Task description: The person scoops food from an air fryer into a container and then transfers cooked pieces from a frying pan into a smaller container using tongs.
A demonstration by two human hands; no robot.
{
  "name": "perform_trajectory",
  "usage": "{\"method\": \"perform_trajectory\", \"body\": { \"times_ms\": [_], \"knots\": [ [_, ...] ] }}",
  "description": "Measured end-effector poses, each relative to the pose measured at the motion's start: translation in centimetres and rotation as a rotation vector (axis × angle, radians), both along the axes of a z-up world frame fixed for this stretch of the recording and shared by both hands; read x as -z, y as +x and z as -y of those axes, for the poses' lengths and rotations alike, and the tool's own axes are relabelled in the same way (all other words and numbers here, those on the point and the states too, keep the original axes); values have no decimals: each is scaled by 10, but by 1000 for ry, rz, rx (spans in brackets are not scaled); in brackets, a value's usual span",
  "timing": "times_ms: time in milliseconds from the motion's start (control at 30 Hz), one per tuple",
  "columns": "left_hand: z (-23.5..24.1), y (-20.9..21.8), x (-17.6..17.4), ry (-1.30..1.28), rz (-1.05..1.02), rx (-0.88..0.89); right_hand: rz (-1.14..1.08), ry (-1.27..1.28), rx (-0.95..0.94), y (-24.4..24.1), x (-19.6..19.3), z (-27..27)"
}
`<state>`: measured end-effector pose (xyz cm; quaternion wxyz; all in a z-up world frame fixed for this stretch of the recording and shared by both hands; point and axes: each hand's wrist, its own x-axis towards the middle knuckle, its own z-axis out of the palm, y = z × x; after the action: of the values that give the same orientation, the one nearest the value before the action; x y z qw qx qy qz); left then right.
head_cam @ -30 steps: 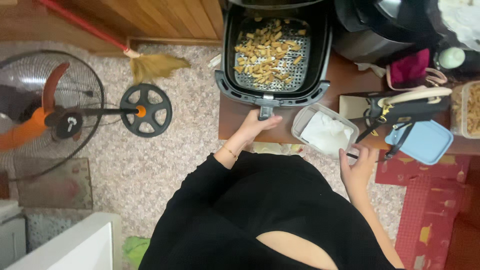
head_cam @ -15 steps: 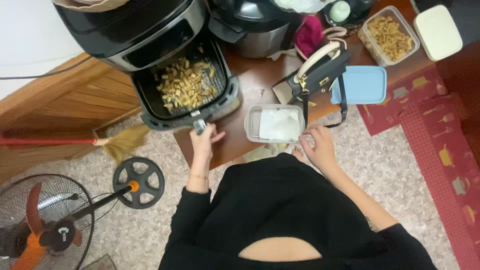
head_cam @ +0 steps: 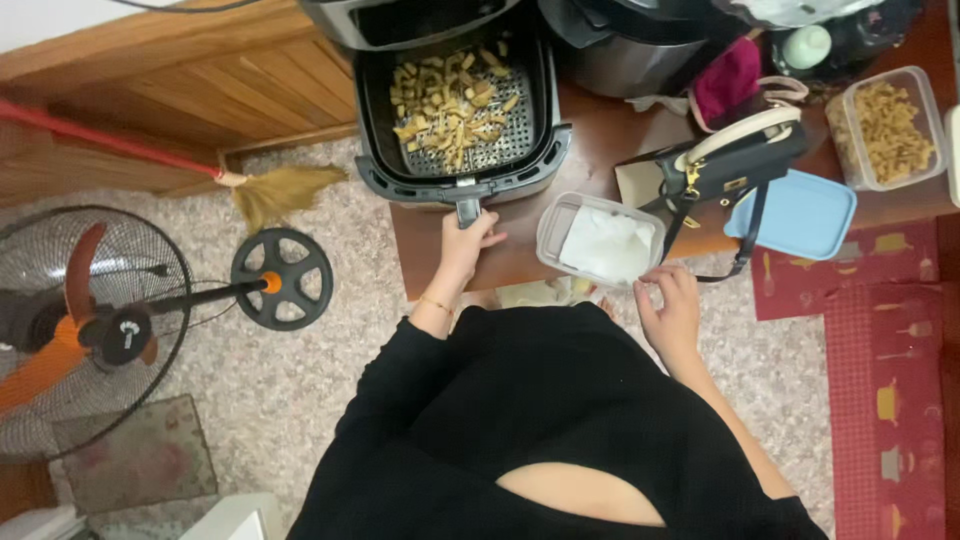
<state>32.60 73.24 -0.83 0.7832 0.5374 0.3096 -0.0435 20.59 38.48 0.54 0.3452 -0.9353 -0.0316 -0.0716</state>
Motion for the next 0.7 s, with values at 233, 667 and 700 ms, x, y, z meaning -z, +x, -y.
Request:
{"method": "perform_trajectory", "body": {
  "times_ms": [233, 667, 700],
  "knots": [
    [-16, 8, -10, 5, 49, -20, 61, 1, -19, 8, 8, 4],
    [-25, -12, -5, 34, 54, -1, -189, 149, 217, 10, 16, 6],
    [-24, -11, -5, 35, 55, -3, -207, 161, 222, 12, 16, 6]
  ]
}}
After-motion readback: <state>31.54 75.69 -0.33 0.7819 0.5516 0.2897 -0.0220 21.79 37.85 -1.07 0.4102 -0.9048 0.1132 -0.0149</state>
